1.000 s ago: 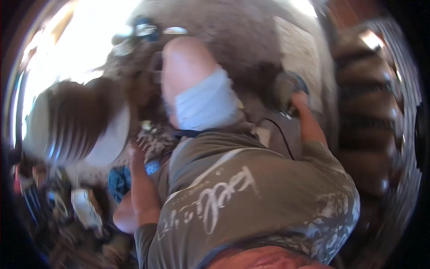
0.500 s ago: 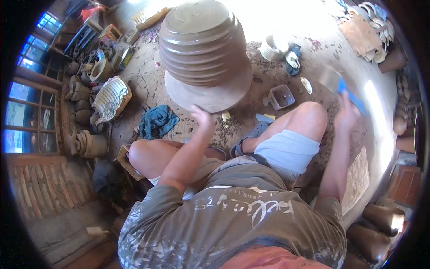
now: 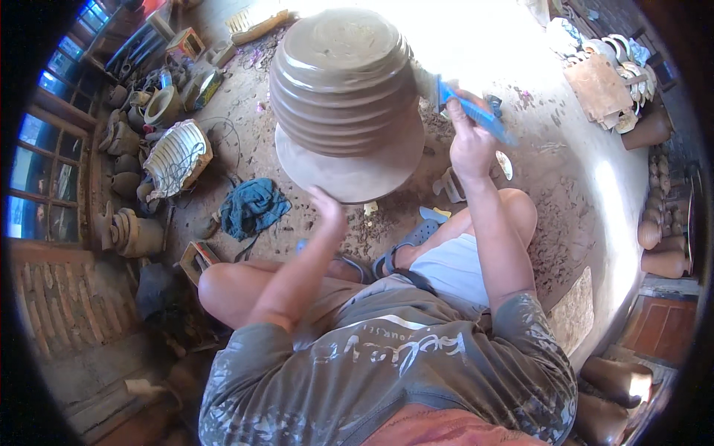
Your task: The person smooths and shapes the exterior of a clay pot on a spinning wheel using a blue rib tool, a sponge, and a yellow scraping tool.
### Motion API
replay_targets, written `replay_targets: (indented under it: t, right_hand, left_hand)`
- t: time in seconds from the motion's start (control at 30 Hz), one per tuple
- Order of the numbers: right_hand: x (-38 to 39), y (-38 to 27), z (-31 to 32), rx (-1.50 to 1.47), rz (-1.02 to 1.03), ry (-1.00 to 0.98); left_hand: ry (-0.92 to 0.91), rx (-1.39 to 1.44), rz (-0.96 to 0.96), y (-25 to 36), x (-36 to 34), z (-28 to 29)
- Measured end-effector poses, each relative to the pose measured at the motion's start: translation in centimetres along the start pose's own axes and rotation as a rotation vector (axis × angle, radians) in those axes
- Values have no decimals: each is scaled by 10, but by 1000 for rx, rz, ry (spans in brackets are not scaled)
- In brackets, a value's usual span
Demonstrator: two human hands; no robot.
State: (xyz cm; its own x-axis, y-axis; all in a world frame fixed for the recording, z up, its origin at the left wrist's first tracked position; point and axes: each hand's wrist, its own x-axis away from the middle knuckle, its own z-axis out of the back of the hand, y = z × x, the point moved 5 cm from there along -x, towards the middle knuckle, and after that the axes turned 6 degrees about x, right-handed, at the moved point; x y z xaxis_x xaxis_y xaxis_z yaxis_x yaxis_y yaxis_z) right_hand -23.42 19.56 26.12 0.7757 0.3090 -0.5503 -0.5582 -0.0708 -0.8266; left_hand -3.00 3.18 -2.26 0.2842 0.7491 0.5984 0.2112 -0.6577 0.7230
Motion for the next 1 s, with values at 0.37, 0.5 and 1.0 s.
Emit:
replay_targets:
  t: [0.37, 0.5, 1.0]
  right_hand:
    - [33, -1, 12, -1, 7, 95]
    - [34, -8, -1, 11, 69, 51]
    - [33, -8, -5, 116, 168, 47]
  left_hand:
    - [-271, 259, 16, 69, -33, -1]
    - [-76, -68, 8, -45, -21, 22]
    - [-112, -133, -5, -22, 40, -10]
